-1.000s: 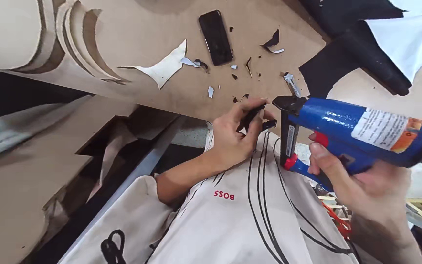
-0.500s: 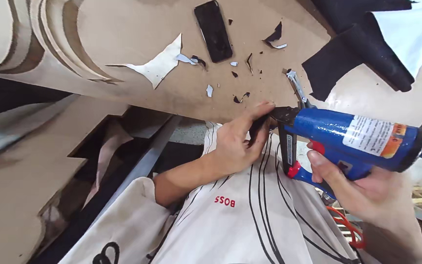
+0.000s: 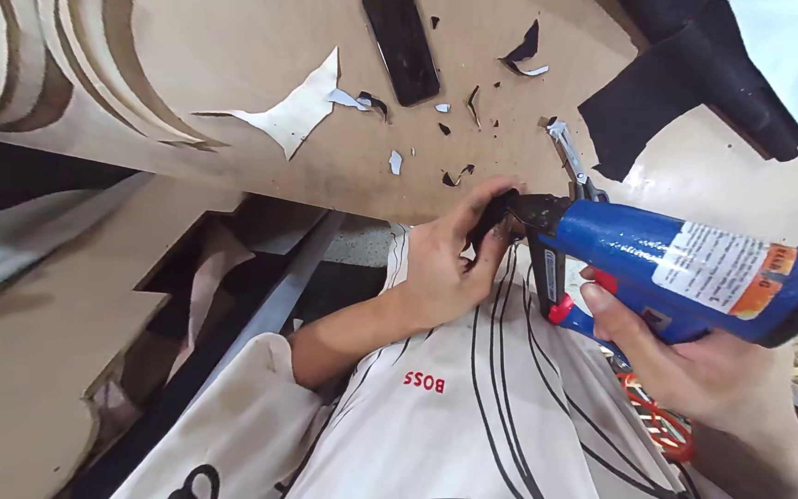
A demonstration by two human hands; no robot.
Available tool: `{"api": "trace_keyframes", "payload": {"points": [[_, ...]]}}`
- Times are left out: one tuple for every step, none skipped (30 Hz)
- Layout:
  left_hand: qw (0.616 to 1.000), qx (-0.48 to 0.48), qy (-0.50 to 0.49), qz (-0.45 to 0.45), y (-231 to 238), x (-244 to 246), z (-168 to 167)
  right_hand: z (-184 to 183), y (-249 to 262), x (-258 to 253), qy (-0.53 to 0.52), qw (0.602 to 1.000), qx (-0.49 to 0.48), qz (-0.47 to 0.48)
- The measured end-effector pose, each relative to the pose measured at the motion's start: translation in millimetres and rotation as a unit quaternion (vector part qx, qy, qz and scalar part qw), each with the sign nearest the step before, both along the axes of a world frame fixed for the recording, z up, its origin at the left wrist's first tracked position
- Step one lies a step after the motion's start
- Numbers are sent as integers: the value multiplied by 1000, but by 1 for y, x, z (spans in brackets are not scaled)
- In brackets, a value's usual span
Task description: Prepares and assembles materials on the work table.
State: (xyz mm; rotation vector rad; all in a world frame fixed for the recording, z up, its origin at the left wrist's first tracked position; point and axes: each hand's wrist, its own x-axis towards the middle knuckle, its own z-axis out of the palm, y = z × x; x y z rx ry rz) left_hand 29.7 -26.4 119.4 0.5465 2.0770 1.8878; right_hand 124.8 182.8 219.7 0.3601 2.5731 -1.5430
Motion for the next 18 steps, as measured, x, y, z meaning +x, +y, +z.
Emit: {"api": "trace_keyframes", "payload": {"points": [[1000,-9,1,4,0,0,0,0,0,0,5,1000,4,2],[1000,-13,0,9,0,2,0,0,-1,0,9,1000,8,5],[1000,-11,-4,13,0,3,-1,0,-1,0,12,1000,11,8],[1000,-7,-9,14,0,4,-1,0,-1,0,13,1000,12,12],[1000,-6,-14,12,-1,5,-2,0,-1,-1,12,1000,11,15],[1000,-7,-19,11,-2,5,-3,-1,-1,-1,10,1000,12,18],[1000,-8,-23,9,-2,5,-3,-1,0,0,9,1000,16,21],[1000,-7,-29,7,-2,5,-3,-2,0,0,9,999,20,23],[999,-1,-34,4,-3,5,-3,-2,1,1,9,999,26,25],[999,10,-41,2,-2,5,-4,-2,1,2,12,999,31,26],[999,22,-46,1,-2,4,-4,-3,1,2,17,999,37,29],[998,32,-46,1,-2,4,-5,-4,1,3,23,998,42,30],[998,37,-45,-1,-2,4,-6,-5,1,4,27,998,48,30],[998,41,-43,-2,-2,4,-6,-5,1,5,30,998,55,33],[998,43,-41,-5,-3,4,-6,-5,1,6,32,997,57,34],[998,44,-37,-7,-3,5,-6,-5,1,7,33,997,58,34],[998,47,-33,-10,-3,5,-7,-5,1,8,34,997,56,34],[998,49,-29,-10,-3,5,-7,-5,2,8,37,997,57,35]]}}
